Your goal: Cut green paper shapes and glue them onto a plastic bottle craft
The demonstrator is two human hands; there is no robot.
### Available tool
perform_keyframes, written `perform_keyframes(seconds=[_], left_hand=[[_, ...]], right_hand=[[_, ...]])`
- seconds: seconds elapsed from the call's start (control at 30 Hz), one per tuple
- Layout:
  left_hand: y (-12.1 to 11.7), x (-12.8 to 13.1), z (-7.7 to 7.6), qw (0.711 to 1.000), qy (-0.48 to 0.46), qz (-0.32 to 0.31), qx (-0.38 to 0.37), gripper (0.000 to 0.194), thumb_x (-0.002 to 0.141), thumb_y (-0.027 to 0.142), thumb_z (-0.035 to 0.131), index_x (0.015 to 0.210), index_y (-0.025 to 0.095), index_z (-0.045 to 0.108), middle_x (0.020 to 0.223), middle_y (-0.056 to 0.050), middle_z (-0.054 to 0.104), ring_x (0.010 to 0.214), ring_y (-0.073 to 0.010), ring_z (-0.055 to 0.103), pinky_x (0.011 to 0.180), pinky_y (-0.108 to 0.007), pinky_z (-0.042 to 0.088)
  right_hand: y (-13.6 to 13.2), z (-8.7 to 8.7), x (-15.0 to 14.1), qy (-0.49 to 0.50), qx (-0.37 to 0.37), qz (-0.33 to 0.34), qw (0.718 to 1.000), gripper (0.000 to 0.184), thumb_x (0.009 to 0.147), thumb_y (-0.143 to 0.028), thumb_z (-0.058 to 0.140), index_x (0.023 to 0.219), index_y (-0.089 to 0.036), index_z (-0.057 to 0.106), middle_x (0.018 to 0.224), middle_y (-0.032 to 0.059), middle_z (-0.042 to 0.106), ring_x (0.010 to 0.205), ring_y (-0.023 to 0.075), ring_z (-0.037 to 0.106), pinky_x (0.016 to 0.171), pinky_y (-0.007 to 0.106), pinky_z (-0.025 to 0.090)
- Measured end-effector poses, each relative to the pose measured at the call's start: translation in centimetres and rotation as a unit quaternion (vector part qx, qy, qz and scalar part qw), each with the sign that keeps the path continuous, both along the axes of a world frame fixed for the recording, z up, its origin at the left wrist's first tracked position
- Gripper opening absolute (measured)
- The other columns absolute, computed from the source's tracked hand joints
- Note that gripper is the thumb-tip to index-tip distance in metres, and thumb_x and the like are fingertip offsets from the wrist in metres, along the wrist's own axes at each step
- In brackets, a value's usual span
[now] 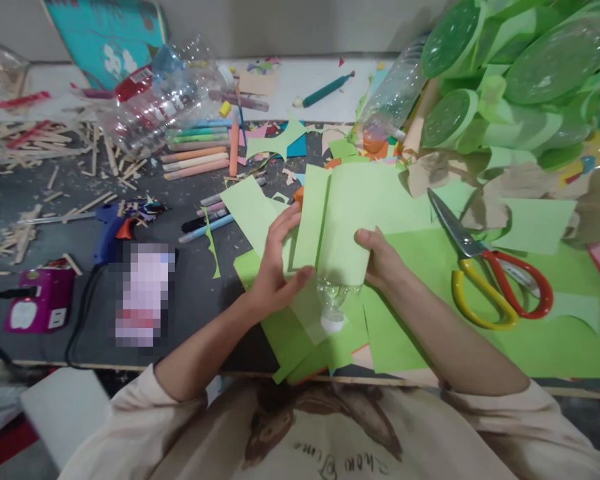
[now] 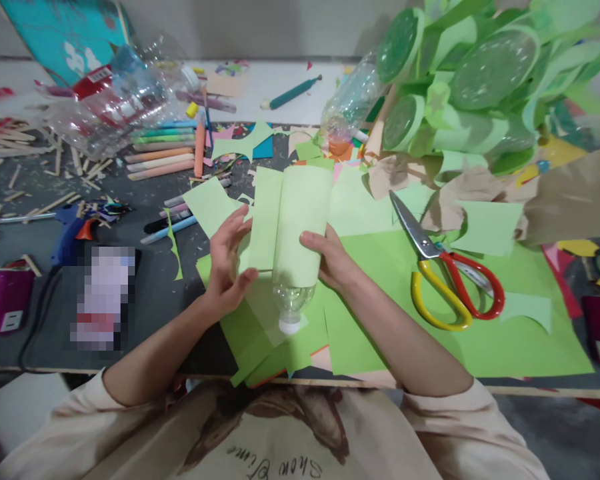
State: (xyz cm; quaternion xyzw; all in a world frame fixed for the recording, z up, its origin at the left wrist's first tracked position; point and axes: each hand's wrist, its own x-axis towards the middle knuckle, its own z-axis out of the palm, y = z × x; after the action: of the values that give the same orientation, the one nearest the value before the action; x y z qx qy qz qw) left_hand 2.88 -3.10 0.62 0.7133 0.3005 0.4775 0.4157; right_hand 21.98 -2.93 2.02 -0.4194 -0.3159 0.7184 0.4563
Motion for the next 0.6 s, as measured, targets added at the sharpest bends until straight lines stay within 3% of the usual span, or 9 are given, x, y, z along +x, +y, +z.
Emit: perform_keyframes(seconds=[0.13, 0.2, 0.33, 0.4, 0.5, 0.53, 0.57, 0.6], left_hand=[[0.4, -0.6, 1.8, 0.999, 0.032, 0.042, 0.004, 0.048, 0.093, 0.038, 0.057, 0.138, 0.035, 0.044, 0.151, -0.006, 0.042, 0.144, -0.0283, 0.036, 0.119, -0.048, 0.030], [0.9, -1.9, 3.1, 0.994, 0.077, 0.064, -0.031, 0.038, 0.093, 0.036, 0.058, 0.130, 0.033, 0.053, 0.147, -0.004, 0.047, 0.140, -0.0269, 0.040, 0.118, -0.046, 0.031], [3.0, -7.7, 5.8, 0.964, 0.198, 0.173, -0.033, 0.030, 0.082, 0.046, 0.068, 0.108, 0.030, 0.065, 0.128, -0.002, 0.061, 0.126, -0.0305, 0.049, 0.112, -0.047, 0.033], [4.2, -11.4, 7.0, 0.917, 0.307, 0.247, -0.057, 0.031, 0.072, 0.051, 0.073, 0.091, 0.028, 0.065, 0.104, -0.002, 0.066, 0.104, -0.0302, 0.057, 0.099, -0.048, 0.041], [5.2, -16.3, 8.3, 0.800, 0.455, 0.368, -0.129, 0.033, 0.073, 0.058, 0.061, 0.070, 0.027, 0.052, 0.078, -0.002, 0.056, 0.087, -0.0300, 0.055, 0.093, -0.049, 0.039], [5.4, -17.4, 8.5, 0.770, 0.499, 0.361, -0.165, 0.037, 0.070, 0.061, 0.062, 0.069, 0.027, 0.048, 0.074, -0.002, 0.050, 0.087, -0.0315, 0.053, 0.091, -0.048, 0.038], [5.4, -18.2, 8.7, 0.737, 0.515, 0.400, -0.180, 0.044, 0.061, 0.065, 0.065, 0.064, 0.027, 0.042, 0.068, -0.002, 0.043, 0.082, -0.0325, 0.051, 0.086, -0.047, 0.038], [5.4, -18.8, 8.7, 0.727, 0.525, 0.387, -0.214, 0.048, 0.061, 0.068, 0.065, 0.066, 0.028, 0.039, 0.068, -0.002, 0.040, 0.082, -0.0332, 0.050, 0.083, -0.047, 0.037]], right_hand=[[0.1, -0.3, 0.4, 0.002, -0.028, -0.032, 0.999, 0.058, 0.053, -0.058, 0.082, 0.095, -0.023, 0.064, 0.103, 0.0088, 0.075, 0.107, 0.0325, 0.068, 0.089, 0.050, 0.060], [0.0, -0.5, 0.4, 0.009, -0.043, -0.054, 0.998, 0.057, 0.052, -0.058, 0.082, 0.092, -0.022, 0.064, 0.100, 0.0081, 0.075, 0.103, 0.0316, 0.070, 0.088, 0.049, 0.060], [0.0, -0.6, 0.4, 0.023, -0.061, -0.060, 0.996, 0.063, 0.050, -0.056, 0.084, 0.100, -0.024, 0.065, 0.108, 0.0079, 0.074, 0.103, 0.0301, 0.070, 0.089, 0.047, 0.061], [0.1, -0.6, 0.4, 0.021, -0.050, -0.046, 0.997, 0.064, 0.054, -0.056, 0.082, 0.106, -0.024, 0.064, 0.116, 0.0086, 0.072, 0.108, 0.0298, 0.068, 0.091, 0.047, 0.060], [0.1, -0.5, 0.4, 0.014, -0.022, -0.024, 0.999, 0.062, 0.060, -0.057, 0.079, 0.110, -0.024, 0.063, 0.120, 0.0096, 0.071, 0.114, 0.0295, 0.066, 0.094, 0.048, 0.059], [0.1, -0.5, 0.4, 0.014, -0.017, -0.018, 1.000, 0.062, 0.060, -0.057, 0.078, 0.110, -0.024, 0.062, 0.120, 0.0097, 0.071, 0.115, 0.0296, 0.066, 0.094, 0.048, 0.059], [0.2, -0.6, 0.4, 0.017, -0.015, -0.014, 1.000, 0.063, 0.060, -0.058, 0.078, 0.110, -0.024, 0.062, 0.120, 0.0097, 0.071, 0.115, 0.0296, 0.066, 0.094, 0.049, 0.059], [0.2, -0.6, 0.4, 0.022, -0.016, -0.014, 1.000, 0.064, 0.060, -0.058, 0.078, 0.111, -0.024, 0.062, 0.121, 0.0096, 0.070, 0.116, 0.0296, 0.066, 0.095, 0.049, 0.059]])
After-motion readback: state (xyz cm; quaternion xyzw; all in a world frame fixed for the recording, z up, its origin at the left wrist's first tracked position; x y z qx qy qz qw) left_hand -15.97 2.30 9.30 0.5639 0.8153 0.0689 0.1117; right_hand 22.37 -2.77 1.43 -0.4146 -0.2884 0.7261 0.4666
